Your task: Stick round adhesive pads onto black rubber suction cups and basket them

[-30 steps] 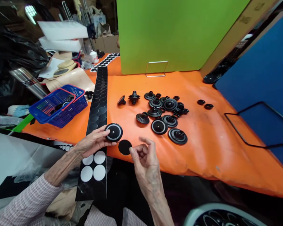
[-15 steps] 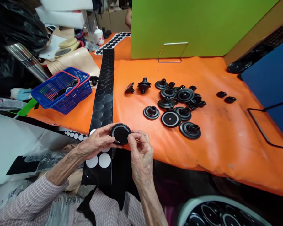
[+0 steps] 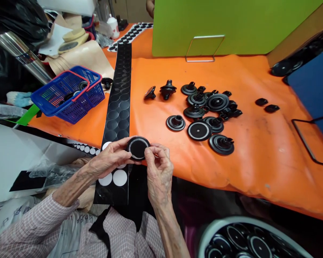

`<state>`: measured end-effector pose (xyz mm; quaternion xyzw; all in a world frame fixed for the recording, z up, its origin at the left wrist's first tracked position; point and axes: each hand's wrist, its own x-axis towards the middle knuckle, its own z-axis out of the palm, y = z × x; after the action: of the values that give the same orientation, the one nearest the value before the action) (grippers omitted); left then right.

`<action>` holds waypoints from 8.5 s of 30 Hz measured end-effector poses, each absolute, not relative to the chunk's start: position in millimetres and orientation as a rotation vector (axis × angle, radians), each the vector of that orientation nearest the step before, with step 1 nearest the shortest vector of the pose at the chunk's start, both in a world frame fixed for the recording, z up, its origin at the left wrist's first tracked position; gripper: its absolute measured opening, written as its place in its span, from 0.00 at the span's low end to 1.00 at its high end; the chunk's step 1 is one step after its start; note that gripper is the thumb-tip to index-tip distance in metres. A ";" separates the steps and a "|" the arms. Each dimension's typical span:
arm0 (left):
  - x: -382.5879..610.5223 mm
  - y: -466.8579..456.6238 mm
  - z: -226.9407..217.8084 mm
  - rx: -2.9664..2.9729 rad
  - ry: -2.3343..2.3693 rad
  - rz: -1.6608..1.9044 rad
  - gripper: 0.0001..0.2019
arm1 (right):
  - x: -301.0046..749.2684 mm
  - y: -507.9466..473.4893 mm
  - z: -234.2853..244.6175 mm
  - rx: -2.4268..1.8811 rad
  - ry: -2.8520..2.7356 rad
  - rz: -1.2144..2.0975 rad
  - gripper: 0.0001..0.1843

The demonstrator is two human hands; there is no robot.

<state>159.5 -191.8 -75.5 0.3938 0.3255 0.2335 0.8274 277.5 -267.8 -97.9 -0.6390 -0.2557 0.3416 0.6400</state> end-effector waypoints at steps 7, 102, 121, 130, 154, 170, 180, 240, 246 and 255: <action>156.5 -191.3 -80.1 0.852 0.668 0.490 0.19 | 275.6 -266.4 -100.4 -1.557 -0.665 0.709 0.13; 310.4 -120.2 -83.8 1.903 0.836 0.452 0.13 | 341.0 -299.5 -101.5 -1.507 -0.578 0.734 0.15; 171.3 -189.1 -69.6 0.758 0.728 0.513 0.17 | 315.5 -289.5 -85.0 -1.379 -0.552 0.953 0.16; 164.3 -200.1 -72.0 0.765 0.711 0.504 0.20 | 289.9 -277.7 -97.7 -1.432 -0.602 0.796 0.13; 164.1 -200.4 -85.9 0.771 0.713 0.539 0.15 | 274.7 -272.2 -105.3 -1.657 -0.769 0.567 0.10; 154.5 -201.8 -93.7 0.724 0.849 0.647 0.18 | 261.5 -266.9 -118.5 -1.717 -0.896 0.422 0.08; 121.6 -171.1 -75.5 0.838 0.898 0.731 0.24 | 275.4 -214.5 -83.2 -1.377 -1.035 1.241 0.21; 260.9 -51.4 -53.0 2.213 1.415 0.477 0.18 | 323.0 -249.7 -94.5 -1.348 -0.648 0.870 0.16; 304.4 -15.5 -79.2 2.339 1.314 0.351 0.26 | 346.1 -302.6 -104.0 -1.448 -0.582 0.866 0.16; 341.1 -139.6 -92.5 2.632 0.682 0.431 0.26 | 382.3 -332.8 -110.7 -1.286 -0.219 0.759 0.16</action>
<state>341.1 -139.6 -92.5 0.9381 0.2431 0.1535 0.1930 382.3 -332.8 -110.7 -0.5837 -0.0993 0.3443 0.7286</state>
